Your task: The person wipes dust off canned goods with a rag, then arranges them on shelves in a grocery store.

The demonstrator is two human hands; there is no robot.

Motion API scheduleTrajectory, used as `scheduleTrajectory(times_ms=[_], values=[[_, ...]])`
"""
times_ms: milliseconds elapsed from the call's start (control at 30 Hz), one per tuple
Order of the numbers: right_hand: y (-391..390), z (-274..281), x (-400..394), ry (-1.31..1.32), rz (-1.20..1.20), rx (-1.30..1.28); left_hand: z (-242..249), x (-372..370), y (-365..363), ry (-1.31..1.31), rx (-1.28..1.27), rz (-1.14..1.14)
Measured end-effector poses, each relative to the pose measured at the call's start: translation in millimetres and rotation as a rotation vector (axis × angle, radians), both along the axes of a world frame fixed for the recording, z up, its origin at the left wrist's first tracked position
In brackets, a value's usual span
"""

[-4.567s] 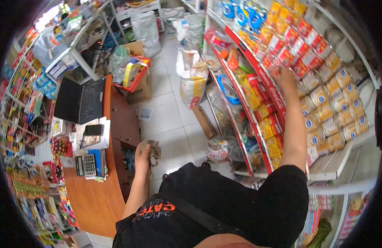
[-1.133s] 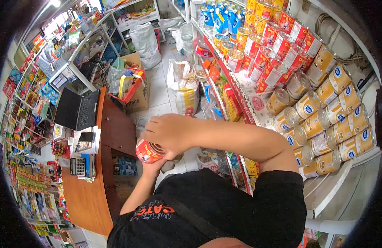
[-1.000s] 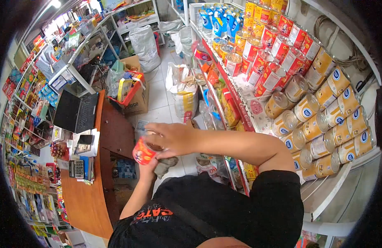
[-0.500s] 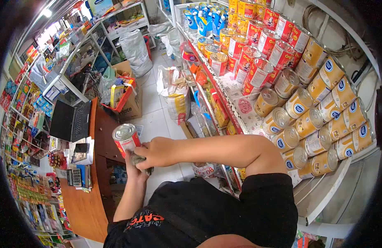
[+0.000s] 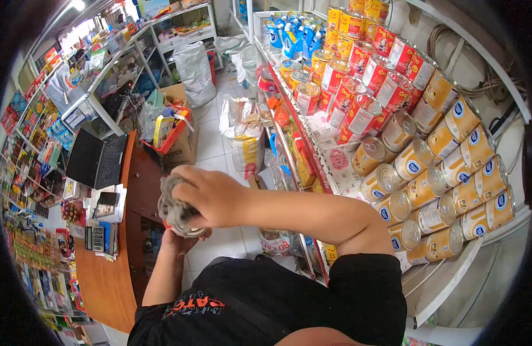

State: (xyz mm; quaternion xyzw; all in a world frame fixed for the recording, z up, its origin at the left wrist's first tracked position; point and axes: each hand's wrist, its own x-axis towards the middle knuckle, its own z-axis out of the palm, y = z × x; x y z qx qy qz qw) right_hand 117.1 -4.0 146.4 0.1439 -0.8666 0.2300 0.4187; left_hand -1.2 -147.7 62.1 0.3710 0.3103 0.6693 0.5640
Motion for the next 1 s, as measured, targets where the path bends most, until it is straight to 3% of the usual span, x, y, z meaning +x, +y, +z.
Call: scheduleTrajectory(times_ms=[67,100,200,233,333,400,467,500,533,633,733,767,867,900,1000], values=[[1,2,2,-0.123,-0.055,-0.044,-18,-5,1,0.055,0.079,-0.203],[-1,5,4,-0.149,-0.062,-0.078,-22,-4,-1,0.06,0.09,-0.187],[-2,6,7,-0.171,-0.047,0.022,5,26,8,-0.432,-0.112,0.415],[-2,7,7,-0.201,-0.035,0.005,28,34,14,-0.469,-0.104,0.503],[4,17,8,-0.237,-0.038,-0.023,15,17,5,-0.336,-0.058,0.35],[8,24,12,-0.208,-0.088,-0.035,5,9,2,-0.132,0.034,0.089],[8,22,14,-0.138,-0.074,-0.097,18,29,3,0.076,0.037,0.101],[7,23,15,-0.154,-0.048,-0.113,12,25,3,0.016,0.023,0.137],[5,23,16,-0.172,-0.022,-0.126,5,21,3,-0.044,0.012,0.175],[-4,17,11,-0.067,0.041,-0.042,36,41,17,-0.279,-0.123,0.711],[-3,23,17,-0.195,0.068,0.268,29,18,5,-0.114,-0.095,0.529],[-6,17,14,-0.152,0.045,0.326,29,17,4,-0.211,-0.131,0.466],[-16,-2,7,-0.062,-0.035,0.423,8,32,2,-0.247,-0.27,0.631],[-19,-3,7,-0.055,-0.068,0.411,4,42,6,-0.315,-0.218,0.566],[-19,7,8,-0.191,-0.291,0.327,-10,38,-2,0.165,-0.372,0.407]])
